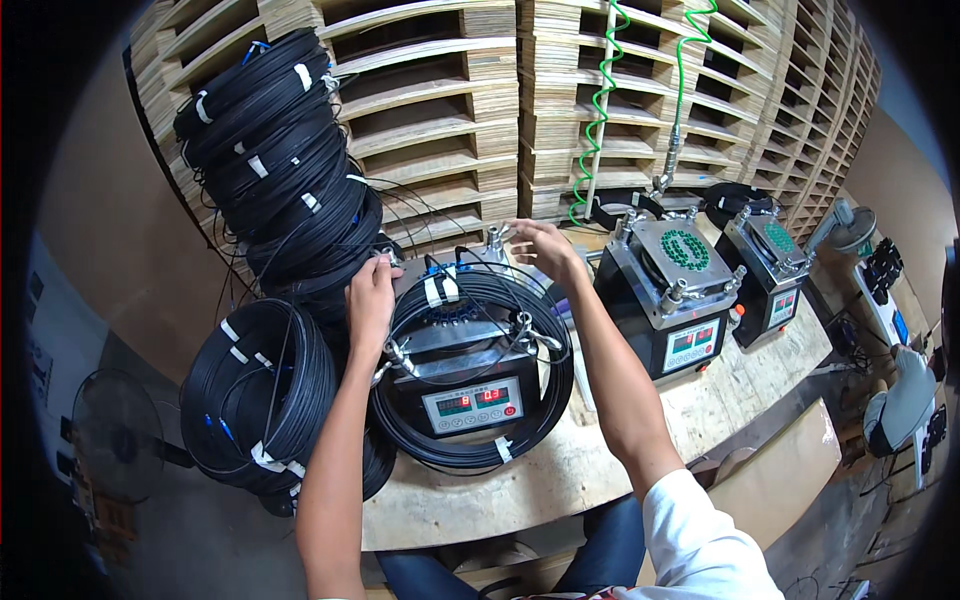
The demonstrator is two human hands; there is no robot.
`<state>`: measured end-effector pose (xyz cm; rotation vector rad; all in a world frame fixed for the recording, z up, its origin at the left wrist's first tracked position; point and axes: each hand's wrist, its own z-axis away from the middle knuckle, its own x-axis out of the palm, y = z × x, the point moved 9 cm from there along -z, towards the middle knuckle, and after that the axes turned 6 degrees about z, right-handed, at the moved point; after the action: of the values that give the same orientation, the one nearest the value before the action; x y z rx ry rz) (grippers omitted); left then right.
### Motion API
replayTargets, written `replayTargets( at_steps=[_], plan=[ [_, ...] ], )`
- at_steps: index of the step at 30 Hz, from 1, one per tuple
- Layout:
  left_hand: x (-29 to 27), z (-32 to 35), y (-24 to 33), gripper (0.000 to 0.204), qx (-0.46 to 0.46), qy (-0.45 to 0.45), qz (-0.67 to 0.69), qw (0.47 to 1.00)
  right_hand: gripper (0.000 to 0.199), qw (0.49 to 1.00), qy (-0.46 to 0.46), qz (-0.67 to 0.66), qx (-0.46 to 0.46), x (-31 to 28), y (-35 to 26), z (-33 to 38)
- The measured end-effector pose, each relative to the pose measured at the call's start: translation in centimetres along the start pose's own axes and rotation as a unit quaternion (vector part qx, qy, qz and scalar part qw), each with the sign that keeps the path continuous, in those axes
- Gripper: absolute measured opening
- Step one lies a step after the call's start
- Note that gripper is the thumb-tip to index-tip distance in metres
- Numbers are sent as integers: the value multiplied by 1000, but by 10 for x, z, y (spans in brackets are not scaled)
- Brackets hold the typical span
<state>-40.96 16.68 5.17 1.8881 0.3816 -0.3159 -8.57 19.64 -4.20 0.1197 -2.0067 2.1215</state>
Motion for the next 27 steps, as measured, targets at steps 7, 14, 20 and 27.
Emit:
replayTargets(
  at_steps=[7, 14, 20, 27],
  plan=[
    [8, -1, -2, 40, 12, -2, 29, 1000, 22, 949, 83, 292, -83, -2, -33, -27],
    [-2, -2, -3, 36, 17, 7, 26, 1000, 49, 976, 93, 190, -43, 4, -37, 13],
    [1, 0, -7, 34, 21, 16, 29, 999, 64, 834, 132, 523, -117, 38, -65, 3],
    [6, -3, -9, 38, 23, 20, 15, 999, 30, 790, 17, 563, -241, 84, -66, -8]
  ],
)
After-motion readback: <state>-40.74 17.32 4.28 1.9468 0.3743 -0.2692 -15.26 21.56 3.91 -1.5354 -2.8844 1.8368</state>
